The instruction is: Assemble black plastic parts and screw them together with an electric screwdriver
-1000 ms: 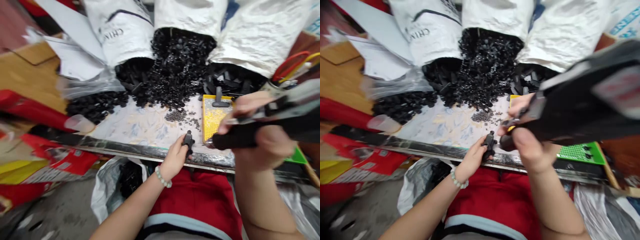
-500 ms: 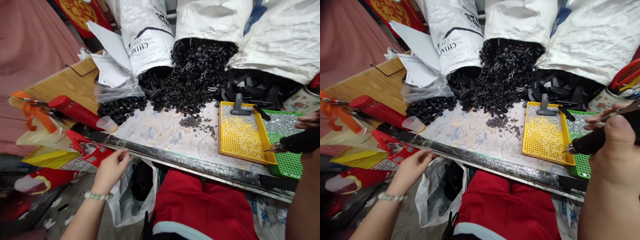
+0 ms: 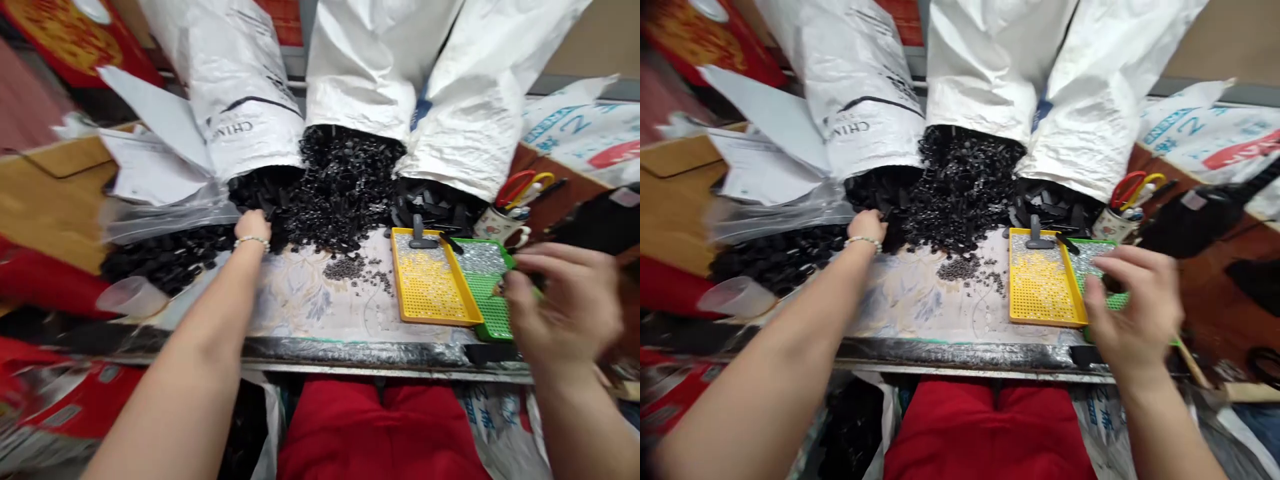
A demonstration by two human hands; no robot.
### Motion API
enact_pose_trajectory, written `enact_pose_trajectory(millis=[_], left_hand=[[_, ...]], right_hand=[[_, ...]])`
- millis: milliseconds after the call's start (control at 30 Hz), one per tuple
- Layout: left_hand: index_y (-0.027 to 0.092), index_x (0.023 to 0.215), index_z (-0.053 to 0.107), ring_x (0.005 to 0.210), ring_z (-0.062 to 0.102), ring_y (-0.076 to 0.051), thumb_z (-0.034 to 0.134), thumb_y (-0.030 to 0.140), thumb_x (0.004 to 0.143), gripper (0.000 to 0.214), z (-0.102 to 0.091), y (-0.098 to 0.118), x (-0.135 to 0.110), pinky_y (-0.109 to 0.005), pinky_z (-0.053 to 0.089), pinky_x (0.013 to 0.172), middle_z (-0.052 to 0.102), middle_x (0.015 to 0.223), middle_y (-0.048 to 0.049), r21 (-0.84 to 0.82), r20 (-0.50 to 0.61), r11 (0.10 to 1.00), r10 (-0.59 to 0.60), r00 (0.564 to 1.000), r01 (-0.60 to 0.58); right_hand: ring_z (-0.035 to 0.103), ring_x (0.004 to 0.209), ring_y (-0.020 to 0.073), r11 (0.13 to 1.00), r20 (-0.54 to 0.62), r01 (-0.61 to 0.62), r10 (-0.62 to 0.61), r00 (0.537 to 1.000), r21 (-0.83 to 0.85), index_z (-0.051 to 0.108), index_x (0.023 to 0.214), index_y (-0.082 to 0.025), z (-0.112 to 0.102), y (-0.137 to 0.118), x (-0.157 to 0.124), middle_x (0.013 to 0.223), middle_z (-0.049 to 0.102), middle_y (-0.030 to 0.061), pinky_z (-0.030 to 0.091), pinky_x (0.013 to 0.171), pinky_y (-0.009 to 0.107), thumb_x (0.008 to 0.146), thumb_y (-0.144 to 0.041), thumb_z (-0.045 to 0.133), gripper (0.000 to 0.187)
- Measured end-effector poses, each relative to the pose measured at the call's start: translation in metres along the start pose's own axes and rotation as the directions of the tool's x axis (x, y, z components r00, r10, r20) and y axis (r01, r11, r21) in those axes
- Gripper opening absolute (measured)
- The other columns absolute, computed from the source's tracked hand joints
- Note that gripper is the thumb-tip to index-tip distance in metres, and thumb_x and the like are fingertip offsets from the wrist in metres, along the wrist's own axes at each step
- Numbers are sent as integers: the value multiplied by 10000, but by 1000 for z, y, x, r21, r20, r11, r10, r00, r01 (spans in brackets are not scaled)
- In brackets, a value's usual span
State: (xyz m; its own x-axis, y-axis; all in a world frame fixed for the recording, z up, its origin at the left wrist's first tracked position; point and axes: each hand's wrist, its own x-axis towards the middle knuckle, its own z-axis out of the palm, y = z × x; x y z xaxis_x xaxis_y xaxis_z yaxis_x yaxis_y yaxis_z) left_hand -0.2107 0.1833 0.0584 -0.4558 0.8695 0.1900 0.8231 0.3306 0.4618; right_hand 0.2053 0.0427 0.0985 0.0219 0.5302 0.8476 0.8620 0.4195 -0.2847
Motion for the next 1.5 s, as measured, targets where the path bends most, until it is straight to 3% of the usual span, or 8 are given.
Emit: enact_pose_trajectory(millis=[100, 233, 433, 667, 867, 933, 1100, 1500], left_hand=[[68, 959, 556, 1191, 457, -336, 326, 412, 894, 418, -17, -8, -17, -540, 322, 1013, 560, 1039, -71, 4, 19, 998, 61, 998, -61], [184, 979, 534, 1069, 517, -268, 375, 437, 871, 317, -37, -43, -72, -470, 379, 992, 504, 880, -4, -10, -15, 966, 259, 966, -260], [376, 1088, 537, 673, 527, -204, 477, 503, 816, 306, -56, -89, -153, -336, 419, 734, 567, 818, 31, -87, 112, 981, 182, 977, -173], [201, 995, 633, 830, 598, -221, 499, 399, 821, 296, -20, -66, -141, -333, 448, 778, 674, 919, -48, -164, 199, 929, 361, 911, -332], [164, 1025, 646, 999, 606, -230, 449, 341, 864, 310, 25, -58, -135, -360, 442, 909, 682, 1041, -90, -261, 54, 909, 349, 936, -324], [182, 1039, 646, 994, 598, -222, 449, 324, 877, 292, 27, -51, -149, -361, 443, 898, 676, 1034, -79, -267, 23, 883, 406, 914, -385], [218, 1015, 668, 1065, 540, -249, 485, 260, 867, 239, 26, -30, -179, -442, 380, 957, 644, 1047, -75, -194, 108, 816, 570, 815, -545], [180, 1035, 632, 1075, 551, -206, 488, 234, 857, 235, 29, 13, -178, -367, 407, 972, 619, 1094, -76, -471, 27, 782, 475, 879, -409]], right_hand=[[600, 915, 213, 990, 303, 112, -133, 944, 86, 587, 905, -234, 41, 7, 8, 954, 600, 89, 499, 801, 374, 817, -238, 524, 109], [585, 987, 222, 973, 602, -63, 189, 776, -224, 607, 895, -171, 123, 32, 30, 1023, 603, 114, 475, 860, 349, 849, -240, 464, 166], [607, 1013, 309, 799, 501, -262, 557, 662, -541, 481, 1152, -60, 197, 55, 54, 1086, 616, 230, 485, 833, 399, 789, -260, 595, 430], [606, 1016, 277, 834, 525, -281, 524, 670, -474, 493, 1116, -33, 199, 55, 56, 1075, 615, 237, 447, 845, 358, 838, -131, 464, 296], [488, 1155, 256, 936, 521, -169, 316, 793, -310, 483, 1198, -88, 186, 17, 51, 1236, 507, 200, 386, 956, 356, 860, -219, 471, 363], [531, 1084, 199, 977, 624, -50, 171, 762, -207, 555, 1111, -168, 188, -14, 39, 1146, 576, 103, 405, 935, 296, 866, -259, 482, 272], [588, 950, 267, 963, 869, 247, -32, 494, -105, 606, 995, -129, 200, -70, 3, 1027, 610, 150, 473, 746, 355, 843, -290, 509, 242], [463, 1076, 294, 945, 794, 309, -107, 599, -105, 670, 966, -72, 232, -88, 7, 1144, 534, 192, 398, 861, 411, 868, -159, 387, 312]])
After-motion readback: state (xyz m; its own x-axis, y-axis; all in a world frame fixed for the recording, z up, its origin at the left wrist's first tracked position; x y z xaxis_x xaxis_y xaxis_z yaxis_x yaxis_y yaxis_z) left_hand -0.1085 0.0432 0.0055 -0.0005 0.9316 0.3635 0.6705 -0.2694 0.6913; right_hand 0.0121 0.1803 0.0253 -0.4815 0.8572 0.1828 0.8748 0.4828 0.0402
